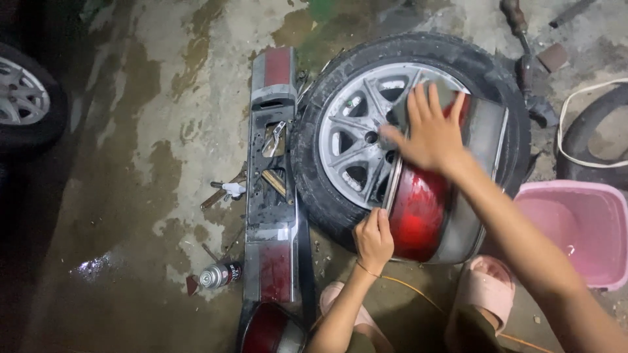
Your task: Wet sanding a car taillight lens to restore clarity or prepare for polishing.
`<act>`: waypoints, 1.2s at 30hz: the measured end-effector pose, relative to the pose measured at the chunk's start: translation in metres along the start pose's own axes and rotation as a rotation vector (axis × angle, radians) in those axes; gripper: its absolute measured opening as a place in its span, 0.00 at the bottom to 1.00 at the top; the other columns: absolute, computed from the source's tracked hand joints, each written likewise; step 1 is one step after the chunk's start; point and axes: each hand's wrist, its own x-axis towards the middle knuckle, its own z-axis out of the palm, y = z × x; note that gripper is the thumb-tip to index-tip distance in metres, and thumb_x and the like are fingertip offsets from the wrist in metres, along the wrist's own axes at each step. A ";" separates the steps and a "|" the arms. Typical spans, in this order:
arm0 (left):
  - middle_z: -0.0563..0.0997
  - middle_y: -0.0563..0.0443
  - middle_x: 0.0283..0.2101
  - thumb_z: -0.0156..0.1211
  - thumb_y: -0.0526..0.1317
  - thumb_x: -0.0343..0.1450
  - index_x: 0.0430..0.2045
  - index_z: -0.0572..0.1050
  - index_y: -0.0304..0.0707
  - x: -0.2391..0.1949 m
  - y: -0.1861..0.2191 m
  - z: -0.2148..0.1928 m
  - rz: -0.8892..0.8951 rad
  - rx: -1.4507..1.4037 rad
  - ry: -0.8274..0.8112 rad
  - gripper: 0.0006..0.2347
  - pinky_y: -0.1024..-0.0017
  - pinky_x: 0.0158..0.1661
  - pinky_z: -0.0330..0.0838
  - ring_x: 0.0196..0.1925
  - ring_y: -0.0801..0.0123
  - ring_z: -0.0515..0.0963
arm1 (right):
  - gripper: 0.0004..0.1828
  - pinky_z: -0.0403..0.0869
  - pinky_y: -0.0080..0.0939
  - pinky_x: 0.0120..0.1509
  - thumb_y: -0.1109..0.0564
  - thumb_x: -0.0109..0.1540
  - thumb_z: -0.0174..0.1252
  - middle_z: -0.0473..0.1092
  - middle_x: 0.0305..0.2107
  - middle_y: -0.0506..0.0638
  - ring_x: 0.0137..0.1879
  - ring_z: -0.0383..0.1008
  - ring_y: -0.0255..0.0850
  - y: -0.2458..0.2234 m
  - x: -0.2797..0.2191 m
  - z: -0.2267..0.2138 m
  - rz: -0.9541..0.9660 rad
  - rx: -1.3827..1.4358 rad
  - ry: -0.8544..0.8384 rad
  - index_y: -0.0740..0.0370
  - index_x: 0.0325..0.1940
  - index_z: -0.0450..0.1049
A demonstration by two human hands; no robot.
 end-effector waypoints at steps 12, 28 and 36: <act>0.78 0.41 0.17 0.47 0.39 0.78 0.22 0.74 0.41 0.006 0.010 -0.008 -0.004 0.000 -0.027 0.14 0.64 0.24 0.75 0.23 0.46 0.82 | 0.53 0.25 0.78 0.77 0.18 0.72 0.26 0.49 0.77 0.62 0.83 0.42 0.53 0.085 0.017 0.019 0.191 0.288 0.004 0.65 0.81 0.49; 0.78 0.41 0.18 0.48 0.39 0.78 0.22 0.74 0.41 0.003 0.002 -0.001 -0.028 -0.010 -0.023 0.13 0.63 0.25 0.75 0.24 0.45 0.81 | 0.55 0.23 0.78 0.78 0.18 0.70 0.23 0.40 0.78 0.62 0.84 0.34 0.53 0.036 -0.051 -0.006 0.159 0.177 -0.059 0.65 0.82 0.43; 0.78 0.39 0.18 0.49 0.39 0.78 0.21 0.74 0.39 0.003 0.006 -0.002 -0.058 -0.018 -0.033 0.13 0.61 0.24 0.74 0.23 0.42 0.81 | 0.55 0.26 0.78 0.79 0.18 0.70 0.25 0.43 0.78 0.61 0.84 0.37 0.53 0.042 -0.013 -0.016 0.138 0.206 -0.013 0.65 0.82 0.45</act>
